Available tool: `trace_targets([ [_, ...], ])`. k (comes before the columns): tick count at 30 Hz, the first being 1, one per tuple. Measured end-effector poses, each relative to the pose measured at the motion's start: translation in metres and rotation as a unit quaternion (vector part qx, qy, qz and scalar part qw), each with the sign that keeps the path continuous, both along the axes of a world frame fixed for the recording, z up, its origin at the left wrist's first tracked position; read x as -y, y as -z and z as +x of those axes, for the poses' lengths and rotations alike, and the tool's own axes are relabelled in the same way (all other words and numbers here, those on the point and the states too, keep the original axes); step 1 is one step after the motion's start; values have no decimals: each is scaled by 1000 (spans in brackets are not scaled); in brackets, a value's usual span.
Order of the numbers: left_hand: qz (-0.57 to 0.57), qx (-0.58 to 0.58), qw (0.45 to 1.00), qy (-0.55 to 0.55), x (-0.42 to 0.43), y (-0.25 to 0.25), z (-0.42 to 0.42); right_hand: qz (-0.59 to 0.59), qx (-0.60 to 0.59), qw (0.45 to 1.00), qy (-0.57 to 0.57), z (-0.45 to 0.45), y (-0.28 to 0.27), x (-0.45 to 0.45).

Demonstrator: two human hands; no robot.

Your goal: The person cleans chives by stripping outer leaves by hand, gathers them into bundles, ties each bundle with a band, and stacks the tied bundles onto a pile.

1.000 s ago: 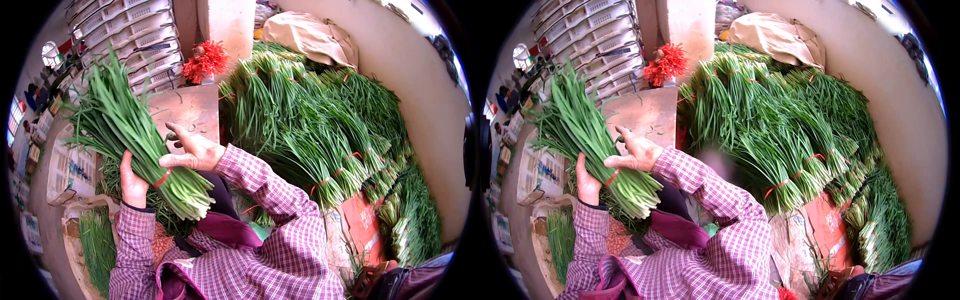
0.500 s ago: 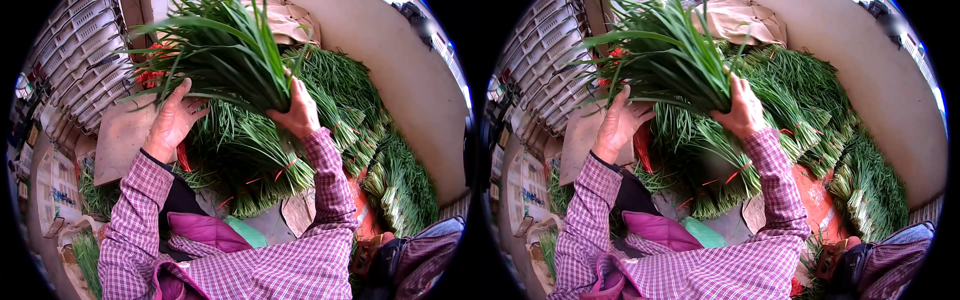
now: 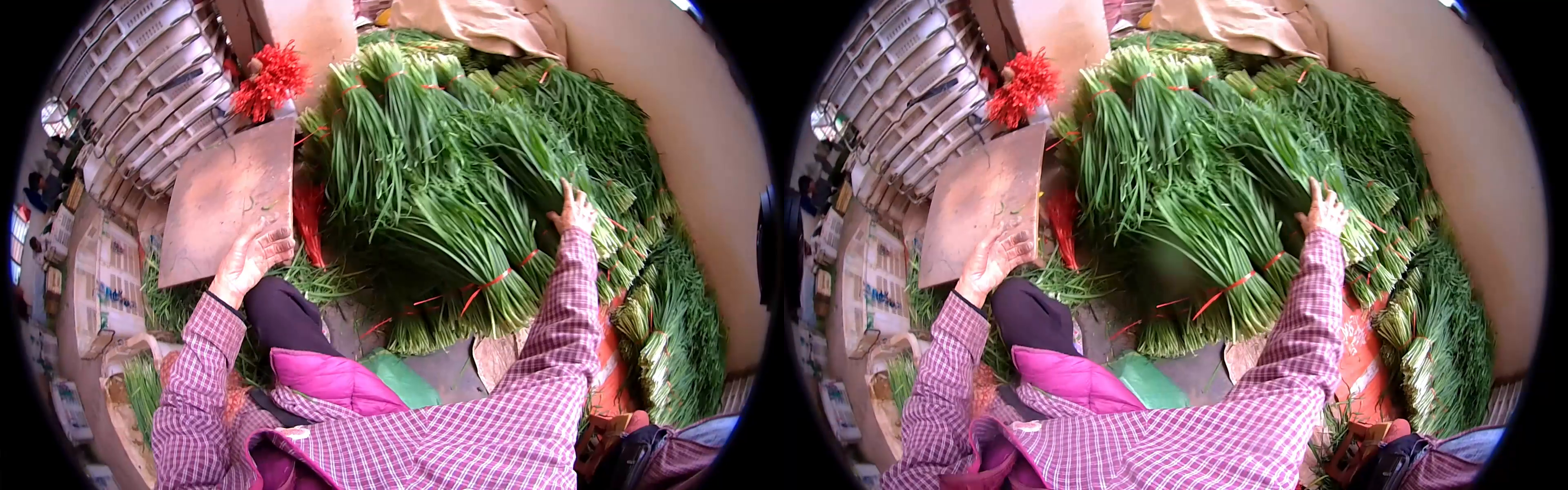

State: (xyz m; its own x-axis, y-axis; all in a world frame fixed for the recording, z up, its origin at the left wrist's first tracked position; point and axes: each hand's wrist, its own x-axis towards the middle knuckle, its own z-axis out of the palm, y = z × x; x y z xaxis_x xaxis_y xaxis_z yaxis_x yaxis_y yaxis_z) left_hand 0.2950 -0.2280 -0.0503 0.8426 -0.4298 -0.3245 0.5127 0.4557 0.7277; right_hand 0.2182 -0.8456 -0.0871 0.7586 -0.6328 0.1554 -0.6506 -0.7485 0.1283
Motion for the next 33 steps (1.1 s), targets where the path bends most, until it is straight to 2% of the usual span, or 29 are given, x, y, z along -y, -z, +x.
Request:
trace_targets([
  [4,44,-1,998,-37,-38,0,-5,41,-33,999,8,3,-18,7],
  [7,55,1,996,-71,-67,4,-12,-30,-15,999,-13,-1,18,17],
  [10,59,18,995,-80,-88,4,-25,-34,-14,999,-25,-3,19,22],
  [12,100,46,990,-92,-101,5,-33,-42,1,999,-19,-10,5,3],
  [13,117,56,987,-93,-110,3,-39,-46,75,994,-68,-19,6,-5],
  [14,117,50,987,-96,-122,7,-43,-105,132,977,-129,-29,-5,-38],
  [16,154,57,979,-124,-149,15,-49,-74,248,932,-255,-39,-6,-101],
  [18,160,43,975,-148,-168,24,-55,64,317,866,-382,-50,-5,-199],
  [19,169,30,971,-165,-177,30,-56,250,272,869,-331,-55,-4,-252],
  [20,177,18,967,-182,-184,36,-56,373,284,818,-333,-49,21,-289],
  [21,181,20,966,-182,-189,43,-57,403,240,796,-384,-37,50,-315],
  [24,170,-2,969,-180,-201,56,-65,521,97,778,-338,19,148,-388],
  [26,188,-6,965,-185,-213,64,-73,569,83,762,-299,67,193,-426],
  [28,197,-17,958,-206,-225,67,-79,634,41,742,-215,110,234,-451],
  [30,176,-14,959,-223,-242,78,-84,634,59,746,-195,147,281,-471],
  [32,161,-9,959,-232,-254,91,-84,553,46,810,-190,174,314,-486],
  [33,145,-6,962,-232,-252,93,-82,564,31,810,-156,187,333,-493],
])
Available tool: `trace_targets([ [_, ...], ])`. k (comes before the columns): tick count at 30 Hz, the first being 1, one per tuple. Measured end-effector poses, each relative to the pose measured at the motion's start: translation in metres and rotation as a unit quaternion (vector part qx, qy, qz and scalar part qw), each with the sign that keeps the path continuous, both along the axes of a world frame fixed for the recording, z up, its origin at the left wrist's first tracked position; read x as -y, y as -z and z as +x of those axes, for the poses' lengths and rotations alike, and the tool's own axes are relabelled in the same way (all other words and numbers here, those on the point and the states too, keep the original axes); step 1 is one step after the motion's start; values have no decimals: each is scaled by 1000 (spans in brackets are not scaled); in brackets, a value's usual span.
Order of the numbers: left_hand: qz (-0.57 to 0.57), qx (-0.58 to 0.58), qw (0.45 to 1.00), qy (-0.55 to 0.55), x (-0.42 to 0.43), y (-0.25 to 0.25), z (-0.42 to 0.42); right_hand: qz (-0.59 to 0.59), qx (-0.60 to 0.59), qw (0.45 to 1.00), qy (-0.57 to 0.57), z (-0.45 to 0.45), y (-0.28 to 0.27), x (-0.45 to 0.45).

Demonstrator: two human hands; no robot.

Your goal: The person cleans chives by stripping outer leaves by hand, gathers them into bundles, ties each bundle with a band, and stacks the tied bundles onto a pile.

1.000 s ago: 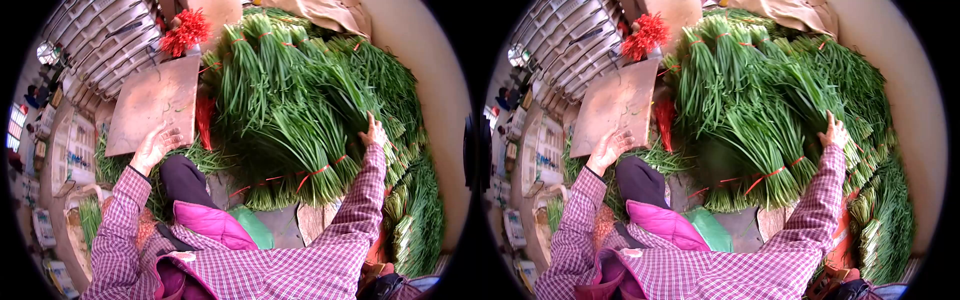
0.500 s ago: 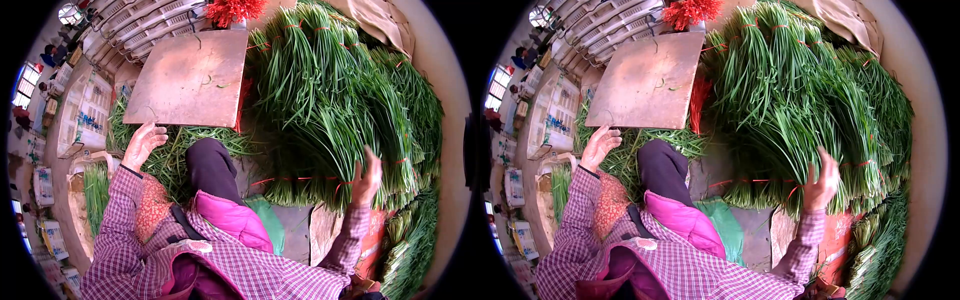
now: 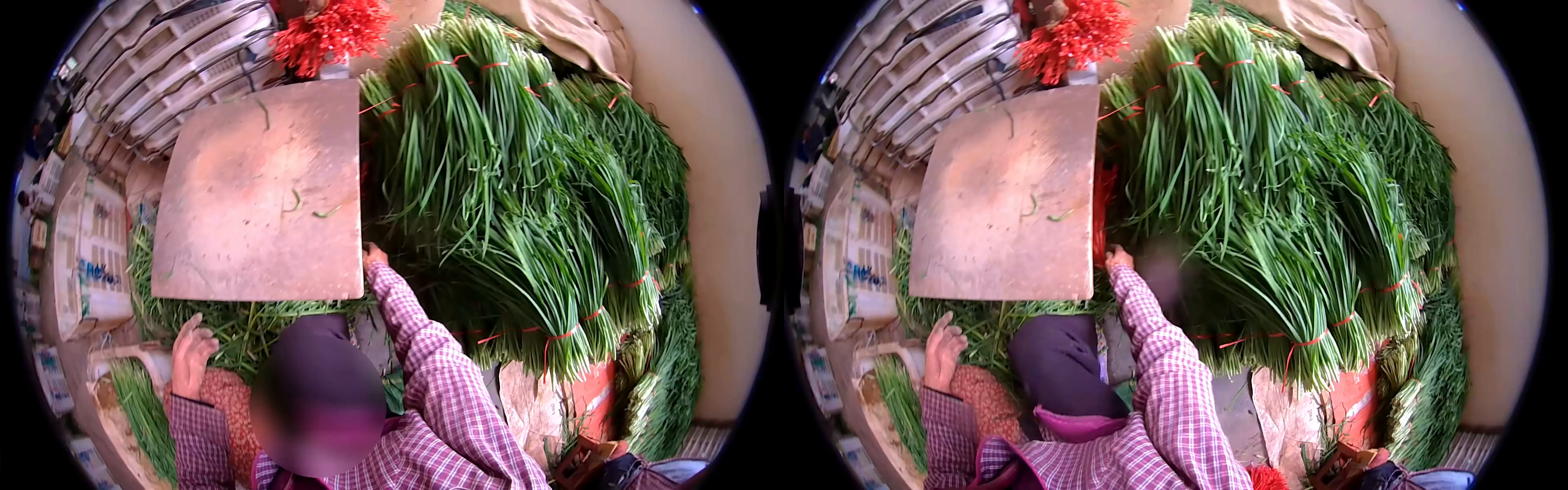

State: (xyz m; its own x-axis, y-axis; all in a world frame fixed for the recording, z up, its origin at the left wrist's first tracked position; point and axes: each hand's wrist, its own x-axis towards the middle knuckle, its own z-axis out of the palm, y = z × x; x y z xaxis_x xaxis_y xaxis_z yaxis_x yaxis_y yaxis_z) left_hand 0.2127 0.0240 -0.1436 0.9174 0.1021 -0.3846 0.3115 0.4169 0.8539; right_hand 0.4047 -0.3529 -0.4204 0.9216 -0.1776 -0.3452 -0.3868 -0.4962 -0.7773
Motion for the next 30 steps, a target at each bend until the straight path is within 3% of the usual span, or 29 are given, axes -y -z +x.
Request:
trace_targets([
  [6,-26,26,999,17,15,4,18,27,-144,988,55,32,31,-14],
  [8,-29,23,999,21,16,8,24,30,-167,983,68,30,8,-16],
  [12,-38,21,999,4,17,16,31,15,-108,994,20,35,19,-16],
  [15,-41,20,999,2,15,21,30,-30,-135,989,51,45,23,-15],
  [16,-45,17,999,10,12,24,30,-26,-118,990,68,56,88,-25],
  [19,-47,9,999,7,13,26,29,-28,-149,987,60,65,109,-33],
  [20,-47,5,999,-3,14,26,29,-15,-90,990,103,65,110,-38],
  [22,-48,2,999,-8,11,28,29,33,-74,989,124,54,42,-29],
  [23,-50,-1,999,-12,9,30,29,81,-57,984,146,50,24,-24],
  [25,-57,-6,998,-19,5,33,29,45,5,989,142,46,12,-20],
  [26,-64,-11,998,-28,4,36,30,115,-35,978,170,39,-25,-16],
  [27,-67,-11,997,-20,4,37,30,106,1,979,172,35,-30,-14],
  [30,-67,-16,998,-17,5,38,32,145,-57,973,171,14,-57,-8],
])
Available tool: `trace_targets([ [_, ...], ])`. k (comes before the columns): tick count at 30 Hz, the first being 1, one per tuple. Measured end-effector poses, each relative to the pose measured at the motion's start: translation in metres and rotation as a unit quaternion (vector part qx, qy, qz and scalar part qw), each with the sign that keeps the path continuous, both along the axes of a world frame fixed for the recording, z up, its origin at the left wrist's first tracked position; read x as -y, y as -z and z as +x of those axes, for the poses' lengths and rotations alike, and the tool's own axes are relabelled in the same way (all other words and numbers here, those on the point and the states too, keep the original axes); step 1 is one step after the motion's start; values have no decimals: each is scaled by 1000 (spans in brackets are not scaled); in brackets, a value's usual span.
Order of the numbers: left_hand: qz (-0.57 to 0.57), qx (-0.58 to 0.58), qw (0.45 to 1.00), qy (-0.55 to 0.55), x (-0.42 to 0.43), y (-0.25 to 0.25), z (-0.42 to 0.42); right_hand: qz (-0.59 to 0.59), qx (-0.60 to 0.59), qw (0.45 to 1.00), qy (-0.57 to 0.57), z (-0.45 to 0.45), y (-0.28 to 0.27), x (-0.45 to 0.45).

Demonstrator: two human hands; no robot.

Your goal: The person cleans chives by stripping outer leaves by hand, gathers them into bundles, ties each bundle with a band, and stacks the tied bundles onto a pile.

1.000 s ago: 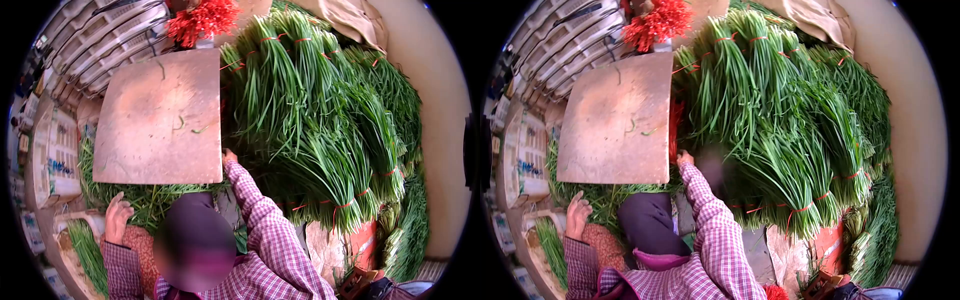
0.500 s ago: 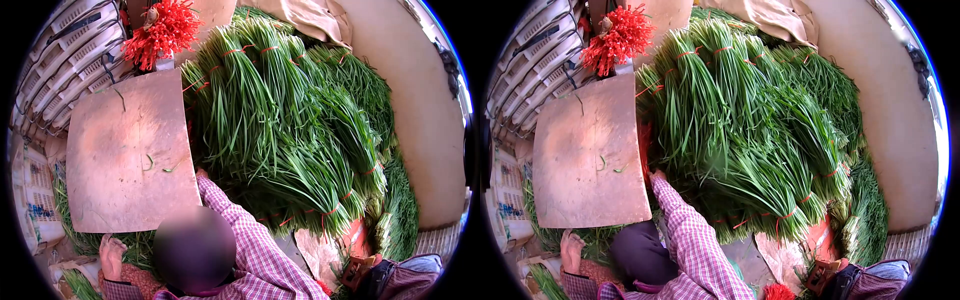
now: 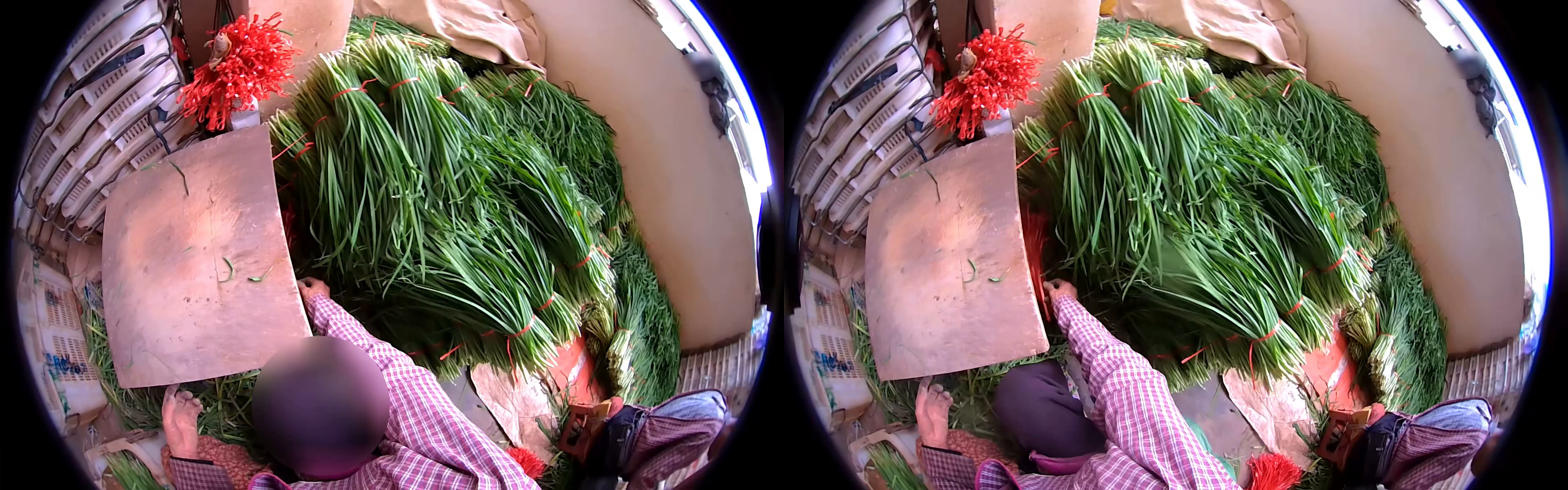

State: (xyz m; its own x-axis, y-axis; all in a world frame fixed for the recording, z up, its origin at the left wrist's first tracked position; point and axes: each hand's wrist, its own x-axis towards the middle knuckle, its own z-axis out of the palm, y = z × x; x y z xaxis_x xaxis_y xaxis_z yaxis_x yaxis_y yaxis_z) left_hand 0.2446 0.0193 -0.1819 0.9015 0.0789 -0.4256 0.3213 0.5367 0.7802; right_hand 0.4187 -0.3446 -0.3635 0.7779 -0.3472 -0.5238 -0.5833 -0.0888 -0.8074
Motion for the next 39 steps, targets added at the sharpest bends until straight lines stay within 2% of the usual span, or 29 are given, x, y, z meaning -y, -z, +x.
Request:
trace_targets([
  [3,3,2,1000,17,0,-1,0,-28,-35,998,-33,-12,-11,4],
  [5,12,-9,999,36,-6,0,-1,-83,56,994,-38,-12,-10,4],
  [7,11,-7,999,40,-14,7,-3,87,66,994,6,-17,-54,6],
  [9,13,-6,999,43,-24,11,-5,238,146,960,10,-26,-62,9],
  [11,23,-7,999,42,-30,17,-6,97,53,983,-148,-45,-60,23],
  [12,34,-8,998,46,-33,21,-5,-127,0,955,-267,-45,-33,26],
  [13,36,-5,998,55,-35,18,-4,-145,20,959,-245,-50,-35,30],
  [14,38,-9,998,41,-33,16,-7,43,61,981,-177,-51,-43,34],
  [15,39,-14,999,27,-30,15,-10,229,99,963,-102,-49,-57,39],
  [16,41,-14,998,34,-30,14,-10,339,104,931,-82,-55,-101,48],
  [17,51,-11,998,36,-31,13,-12,347,194,915,-69,-52,-111,48],
  [19,64,-7,997,41,-36,10,-17,350,162,912,-138,-58,-116,57],
  [20,62,-12,997,36,-39,9,-19,74,103,969,-214,-65,-105,56],
  [21,59,-15,998,31,-44,11,-17,-226,-4,918,-325,-75,-113,59],
  [23,55,-2,997,50,-74,33,-14,-75,92,967,-224,-96,-131,62],
  [24,65,-25,997,20,-83,43,-15,102,122,972,-172,-98,-138,61],
  [25,81,-50,995,-3,-100,51,-13,159,139,960,-182,-106,-171,66],
  [27,84,-62,994,-14,-136,81,-4,181,188,953,-153,-123,-213,70],
  [29,59,-83,989,-110,-151,87,1,-33,245,954,-171,-121,-205,70],
  [30,75,-91,986,-121,-153,86,4,-73,258,950,-161,-129,-214,70],
  [31,72,-88,986,-120,-153,87,9,-38,288,941,-171,-131,-223,72],
  [33,94,-53,986,-129,-162,86,2,180,270,934,-151,-145,-269,73],
  [34,129,-23,985,-108,-164,82,-3,208,327,908,-158,-142,-279,71],
  [35,165,4,982,-95,-164,77,-7,172,353,905,-164,-141,-294,70],
  [36,217,8,970,-109,-139,43,-21,170,429,873,-155,-129,-291,66],
  [38,313,68,940,-115,-108,-9,-50,194,383,887,-168,-134,-335,67],
  [39,375,92,915,-116,-96,-36,-68,205,429,862,-174,-125,-342,58],
])
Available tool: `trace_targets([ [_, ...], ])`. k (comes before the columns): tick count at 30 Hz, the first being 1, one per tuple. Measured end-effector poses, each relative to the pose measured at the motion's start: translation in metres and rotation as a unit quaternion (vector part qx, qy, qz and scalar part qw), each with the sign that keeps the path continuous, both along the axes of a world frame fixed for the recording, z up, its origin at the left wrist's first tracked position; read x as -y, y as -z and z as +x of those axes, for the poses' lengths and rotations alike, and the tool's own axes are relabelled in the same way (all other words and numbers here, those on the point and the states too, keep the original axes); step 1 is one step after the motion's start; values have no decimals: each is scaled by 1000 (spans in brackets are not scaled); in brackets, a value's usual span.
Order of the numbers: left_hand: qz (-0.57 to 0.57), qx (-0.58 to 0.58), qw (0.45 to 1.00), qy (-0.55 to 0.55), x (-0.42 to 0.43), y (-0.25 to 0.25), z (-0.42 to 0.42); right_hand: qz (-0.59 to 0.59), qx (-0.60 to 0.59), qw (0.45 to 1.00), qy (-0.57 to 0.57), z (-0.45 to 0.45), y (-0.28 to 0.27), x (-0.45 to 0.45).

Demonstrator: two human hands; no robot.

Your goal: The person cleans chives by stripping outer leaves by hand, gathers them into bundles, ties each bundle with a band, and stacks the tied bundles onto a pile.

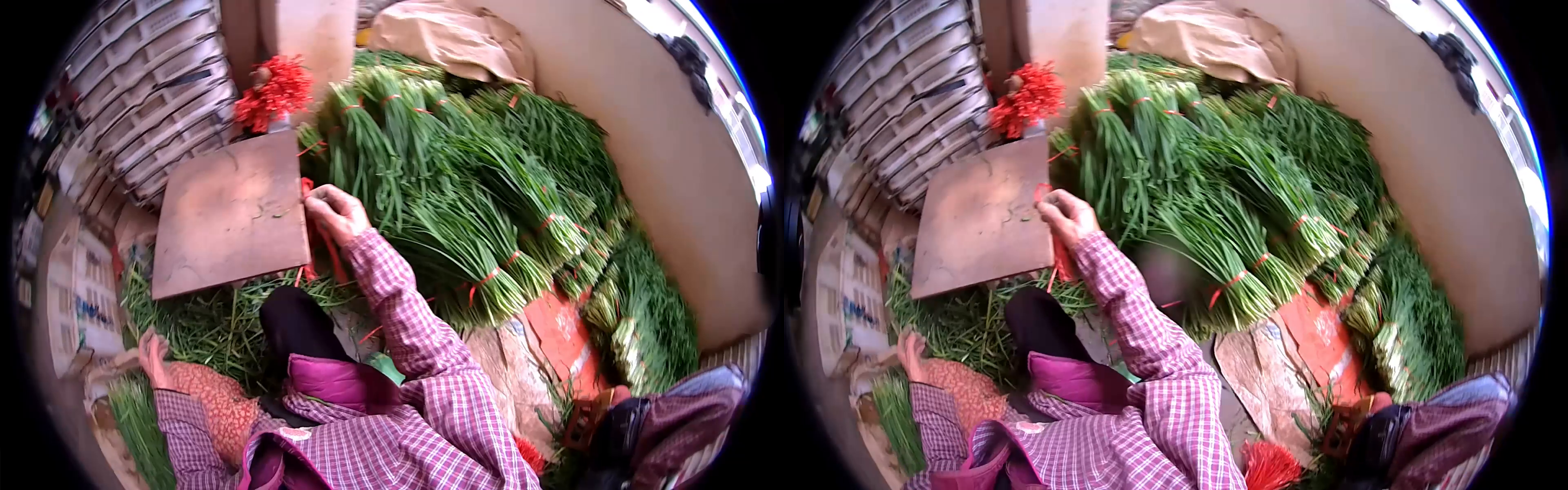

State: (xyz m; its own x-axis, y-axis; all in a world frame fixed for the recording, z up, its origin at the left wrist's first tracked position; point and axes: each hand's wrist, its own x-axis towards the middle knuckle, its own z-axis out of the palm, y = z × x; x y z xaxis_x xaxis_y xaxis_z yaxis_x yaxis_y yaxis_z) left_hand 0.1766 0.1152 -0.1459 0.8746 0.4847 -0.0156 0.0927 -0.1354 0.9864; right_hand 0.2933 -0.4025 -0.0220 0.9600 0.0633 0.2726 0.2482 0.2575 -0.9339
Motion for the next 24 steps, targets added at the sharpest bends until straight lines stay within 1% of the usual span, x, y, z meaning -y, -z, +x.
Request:
trace_targets([
  [1,53,39,998,-8,11,-18,-18,-8,-29,999,-13,3,-6,-4],
  [2,90,58,993,-50,26,-38,-37,-10,-6,1000,-23,10,-13,-13],
  [3,114,83,988,-60,26,-41,-57,-14,-16,999,-40,16,-19,-21],
  [4,169,45,982,-74,17,-39,-78,-15,-44,998,-41,15,-33,-34],
  [5,235,26,968,-86,28,-52,-102,3,-30,997,-65,28,-31,-47],
  [6,298,3,950,-91,40,-63,-123,21,-6,996,-87,49,-16,-60],
  [7,354,-24,927,-118,39,-56,-145,-11,-9,996,-84,53,-25,-73],
  [8,409,-55,900,-140,37,-43,-168,-15,-6,996,-88,59,-30,-87],
  [9,424,-73,892,-136,35,-33,-191,-12,8,996,-86,70,-28,-102],
  [10,414,-116,886,-172,46,-27,-211,-16,4,994,-104,74,-36,-114],
  [12,486,-138,848,-158,51,-22,-242,-5,35,993,-113,91,-40,-144],
  [14,500,-150,837,-164,55,-12,-262,-17,42,993,-110,107,-40,-170],
  [16,533,-173,816,-139,63,-25,-264,-77,39,993,-84,131,-21,-188],
  [18,523,-208,816,-134,60,-23,-264,-151,22,987,-43,152,22,-206],
  [20,518,-234,812,-131,53,-16,-268,-160,34,985,-51,161,73,-214],
  [21,517,-234,813,-131,51,-17,-267,-216,9,975,-53,159,89,-215],
  [22,512,-259,810,-125,51,-19,-267,-272,-17,961,-54,157,105,-215],
  [23,506,-284,805,-118,50,-20,-267,-275,-2,960,-49,163,137,-217],
  [24,505,-286,806,-117,49,-20,-267,-277,11,960,-44,167,161,-217],
])
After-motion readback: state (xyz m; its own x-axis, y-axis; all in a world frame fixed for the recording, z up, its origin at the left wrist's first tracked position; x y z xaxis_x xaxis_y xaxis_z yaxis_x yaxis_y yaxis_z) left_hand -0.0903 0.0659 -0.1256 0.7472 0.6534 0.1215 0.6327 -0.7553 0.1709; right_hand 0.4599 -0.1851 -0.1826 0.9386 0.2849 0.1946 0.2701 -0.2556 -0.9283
